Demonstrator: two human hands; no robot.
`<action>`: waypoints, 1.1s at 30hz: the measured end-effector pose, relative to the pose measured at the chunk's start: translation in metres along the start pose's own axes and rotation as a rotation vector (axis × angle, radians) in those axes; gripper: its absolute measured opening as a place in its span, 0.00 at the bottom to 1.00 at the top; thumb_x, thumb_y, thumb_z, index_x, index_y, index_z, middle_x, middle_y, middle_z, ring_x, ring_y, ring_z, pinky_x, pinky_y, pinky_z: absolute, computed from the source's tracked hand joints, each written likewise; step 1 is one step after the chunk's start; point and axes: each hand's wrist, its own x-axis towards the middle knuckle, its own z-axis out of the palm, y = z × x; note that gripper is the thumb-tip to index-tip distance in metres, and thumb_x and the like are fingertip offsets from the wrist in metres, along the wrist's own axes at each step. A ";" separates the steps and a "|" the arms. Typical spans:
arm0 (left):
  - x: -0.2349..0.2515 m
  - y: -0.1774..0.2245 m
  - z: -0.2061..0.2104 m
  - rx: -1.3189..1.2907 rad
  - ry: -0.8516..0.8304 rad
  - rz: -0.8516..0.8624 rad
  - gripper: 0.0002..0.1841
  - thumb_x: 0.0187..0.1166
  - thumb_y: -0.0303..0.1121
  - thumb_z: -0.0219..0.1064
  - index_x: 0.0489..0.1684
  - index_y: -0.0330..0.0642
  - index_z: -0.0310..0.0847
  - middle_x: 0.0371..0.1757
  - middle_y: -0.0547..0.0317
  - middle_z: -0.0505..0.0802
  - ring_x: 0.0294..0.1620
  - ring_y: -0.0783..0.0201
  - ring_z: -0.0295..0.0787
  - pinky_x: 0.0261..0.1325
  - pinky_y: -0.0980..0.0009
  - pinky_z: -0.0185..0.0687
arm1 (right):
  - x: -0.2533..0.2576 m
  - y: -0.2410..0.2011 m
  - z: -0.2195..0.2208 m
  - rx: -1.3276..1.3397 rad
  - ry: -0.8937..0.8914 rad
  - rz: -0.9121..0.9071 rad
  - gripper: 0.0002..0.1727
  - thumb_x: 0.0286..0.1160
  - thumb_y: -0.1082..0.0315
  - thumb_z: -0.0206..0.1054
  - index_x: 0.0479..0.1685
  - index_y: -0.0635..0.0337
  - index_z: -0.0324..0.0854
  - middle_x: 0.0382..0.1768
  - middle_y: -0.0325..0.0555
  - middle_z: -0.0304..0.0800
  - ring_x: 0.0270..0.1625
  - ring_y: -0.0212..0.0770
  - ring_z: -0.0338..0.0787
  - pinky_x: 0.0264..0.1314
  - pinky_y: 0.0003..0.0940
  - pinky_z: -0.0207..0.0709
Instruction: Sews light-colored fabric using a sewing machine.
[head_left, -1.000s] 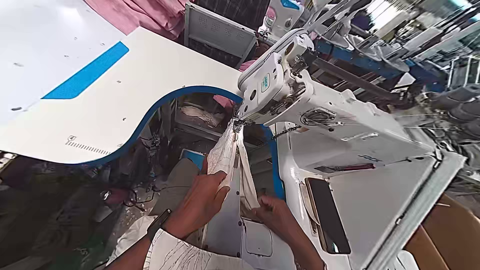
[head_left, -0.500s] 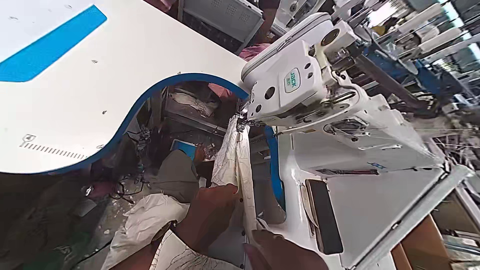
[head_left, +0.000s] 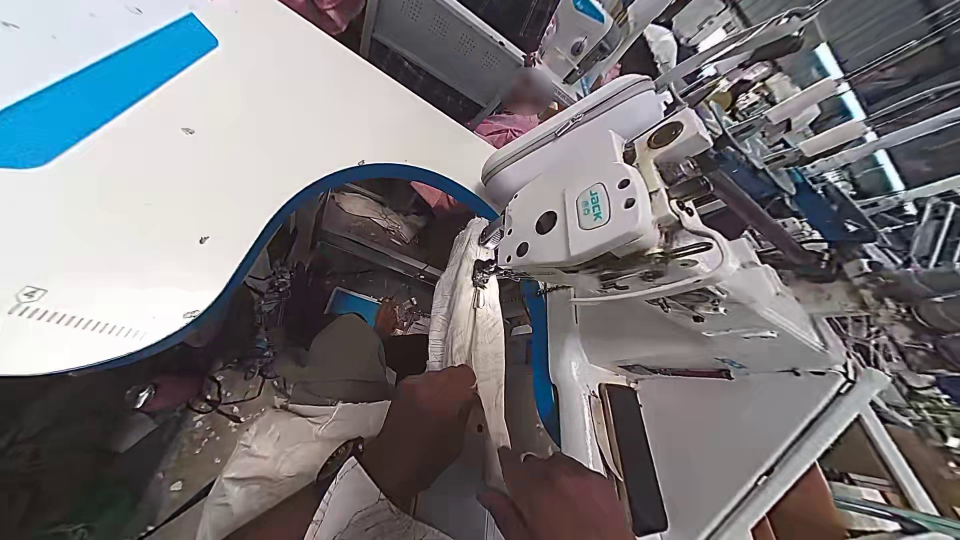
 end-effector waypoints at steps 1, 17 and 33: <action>0.005 0.001 -0.001 0.034 -0.011 -0.015 0.11 0.75 0.31 0.58 0.24 0.38 0.81 0.12 0.57 0.80 0.12 0.61 0.81 0.14 0.66 0.71 | 0.001 0.002 0.001 0.029 -0.018 0.030 0.18 0.74 0.58 0.68 0.28 0.66 0.87 0.16 0.55 0.84 0.23 0.59 0.90 0.25 0.55 0.78; -0.022 -0.035 -0.051 -0.389 -0.273 -0.367 0.13 0.79 0.34 0.66 0.43 0.28 0.85 0.27 0.48 0.90 0.28 0.57 0.89 0.37 0.56 0.84 | 0.028 0.047 0.032 0.225 -0.045 0.010 0.14 0.75 0.65 0.66 0.40 0.71 0.88 0.28 0.64 0.90 0.37 0.68 0.93 0.43 0.69 0.80; -0.063 0.082 -0.056 0.242 -0.387 -0.225 0.12 0.79 0.30 0.60 0.43 0.34 0.90 0.14 0.51 0.85 0.13 0.48 0.86 0.14 0.53 0.76 | -0.047 -0.027 0.051 0.061 0.394 0.114 0.08 0.65 0.77 0.67 0.39 0.69 0.91 0.23 0.55 0.89 0.22 0.51 0.91 0.21 0.41 0.80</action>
